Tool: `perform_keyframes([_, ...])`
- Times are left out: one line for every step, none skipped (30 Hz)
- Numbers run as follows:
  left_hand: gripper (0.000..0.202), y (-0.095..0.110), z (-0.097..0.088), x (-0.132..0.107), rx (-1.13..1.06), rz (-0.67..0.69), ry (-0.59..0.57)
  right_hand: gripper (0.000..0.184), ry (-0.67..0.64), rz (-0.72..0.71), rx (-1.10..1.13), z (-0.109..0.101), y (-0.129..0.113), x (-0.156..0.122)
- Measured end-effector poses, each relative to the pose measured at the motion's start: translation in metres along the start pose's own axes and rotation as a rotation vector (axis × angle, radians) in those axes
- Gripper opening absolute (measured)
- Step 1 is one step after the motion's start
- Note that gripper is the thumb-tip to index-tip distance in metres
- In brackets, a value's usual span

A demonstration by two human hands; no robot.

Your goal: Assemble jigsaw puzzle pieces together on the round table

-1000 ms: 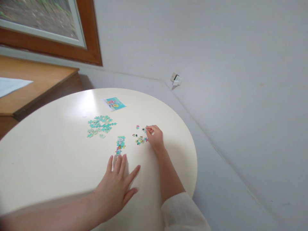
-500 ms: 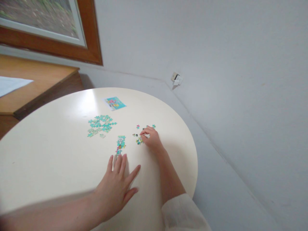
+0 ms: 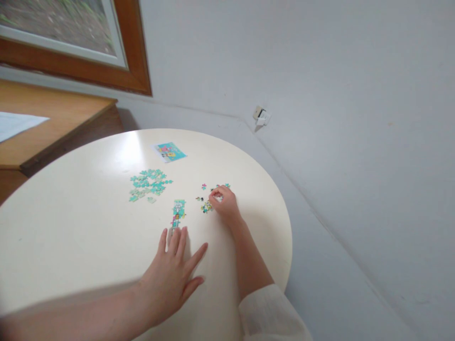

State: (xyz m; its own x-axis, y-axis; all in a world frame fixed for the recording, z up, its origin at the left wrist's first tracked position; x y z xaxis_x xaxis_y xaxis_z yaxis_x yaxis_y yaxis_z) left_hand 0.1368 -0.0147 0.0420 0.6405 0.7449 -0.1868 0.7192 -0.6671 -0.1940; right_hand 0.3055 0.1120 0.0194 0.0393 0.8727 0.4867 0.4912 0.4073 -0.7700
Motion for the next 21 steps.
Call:
perform_keyframes([0.058, 0.0000, 0.0002, -0.0002, -0.004, 0.000, -0.002, 0.006, 0.010, 0.008, -0.003, -0.0003, 0.0003, -0.0001])
perform_keyframes([0.058, 0.0000, 0.0007, -0.0004, -0.004, 0.002, -0.007, 0.006, 0.017, 0.017, -0.006, -0.0006, 0.0005, -0.0003])
perform_keyframes([0.058, 0.0000, 0.0014, -0.0007, -0.001, 0.005, -0.012, 0.005, 0.024, 0.026, -0.009, -0.0009, 0.0006, -0.0004])
perform_keyframes([0.058, 0.0002, 0.0023, -0.0009, 0.003, 0.009, -0.019, 0.005, 0.028, 0.032, -0.011, -0.0010, 0.0005, -0.0004])
perform_keyframes([0.059, 0.0003, 0.0032, -0.0011, 0.014, 0.010, -0.025, 0.005, 0.031, 0.035, -0.012, -0.0012, 0.0002, -0.0004])
perform_keyframes([0.059, 0.0003, 0.0035, -0.0011, 0.025, 0.006, -0.014, 0.004, 0.034, 0.036, -0.012, -0.0013, -0.0002, -0.0004])
perform_keyframes([0.059, 0.0007, 0.0042, -0.0009, 0.030, 0.008, -0.014, 0.004, 0.039, 0.035, -0.013, -0.0014, -0.0005, -0.0003])
perform_keyframes([0.059, 0.0010, 0.0045, -0.0007, 0.031, 0.008, -0.009, 0.004, 0.042, 0.035, -0.014, -0.0014, -0.0007, -0.0002])
perform_keyframes([0.059, 0.0012, 0.0046, -0.0004, 0.034, 0.005, -0.004, 0.004, 0.044, 0.036, -0.015, -0.0014, -0.0007, -0.0002])
perform_keyframes([0.059, 0.0014, 0.0045, 0.0000, 0.036, 0.004, -0.001, 0.004, 0.046, 0.038, -0.015, -0.0013, -0.0006, -0.0001])
perform_keyframes([0.059, 0.0015, 0.0042, 0.0004, 0.038, 0.002, 0.001, 0.003, 0.050, 0.039, -0.015, -0.0013, -0.0004, -0.0001])
perform_keyframes([0.059, 0.0014, 0.0037, 0.0007, 0.039, 0.001, 0.001, 0.003, 0.055, 0.041, -0.016, -0.0013, 0.0000, -0.0001])
perform_keyframes([0.059, 0.0014, 0.0032, 0.0009, 0.036, 0.003, 0.000, 0.003, 0.061, 0.044, -0.018, -0.0013, 0.0005, -0.0001])
perform_keyframes([0.059, 0.0011, 0.0028, 0.0010, 0.029, 0.003, -0.002, 0.003, 0.071, 0.045, -0.021, -0.0015, 0.0011, -0.0001])
perform_keyframes([0.059, 0.0009, 0.0024, 0.0010, 0.018, 0.003, -0.001, 0.003, 0.083, 0.047, -0.025, -0.0017, 0.0017, -0.0001])
perform_keyframes([0.058, 0.0006, 0.0022, 0.0010, 0.007, 0.000, 0.002, 0.004, 0.095, 0.050, -0.028, -0.0020, 0.0023, 0.0000])
perform_keyframes([0.058, 0.0005, 0.0024, 0.0008, -0.003, 0.000, 0.009, 0.004, 0.108, 0.053, -0.031, -0.0022, 0.0029, 0.0000])
perform_keyframes([0.058, 0.0005, 0.0027, 0.0006, -0.008, -0.001, 0.020, 0.004, 0.120, 0.058, -0.033, -0.0025, 0.0034, 0.0000])
perform_keyframes([0.058, 0.0005, 0.0034, 0.0005, -0.007, -0.006, 0.032, 0.004, 0.133, 0.067, -0.035, -0.0028, 0.0040, 0.0000])
perform_keyframes([0.058, 0.0008, 0.0043, 0.0003, -0.001, -0.008, 0.042, 0.005, 0.150, 0.080, -0.035, -0.0032, 0.0045, 0.0000])
perform_keyframes([0.058, 0.0011, 0.0054, 0.0001, 0.008, -0.008, 0.049, 0.006, 0.168, 0.097, -0.034, -0.0036, 0.0050, -0.0001])
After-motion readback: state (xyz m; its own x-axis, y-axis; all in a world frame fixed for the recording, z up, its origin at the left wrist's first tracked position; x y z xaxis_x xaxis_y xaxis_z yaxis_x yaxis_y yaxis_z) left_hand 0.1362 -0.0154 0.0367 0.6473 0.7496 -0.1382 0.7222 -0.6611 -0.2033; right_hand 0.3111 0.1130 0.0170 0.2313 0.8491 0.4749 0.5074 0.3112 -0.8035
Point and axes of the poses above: each hand's wrist, its own x-axis towards the middle knuckle, its own z-axis out of the palm, y = z × x, the point moved 3 cm from there along x, towards the middle knuckle, and after that the axes turned 13 degrees about x, right-handed, at the moved point
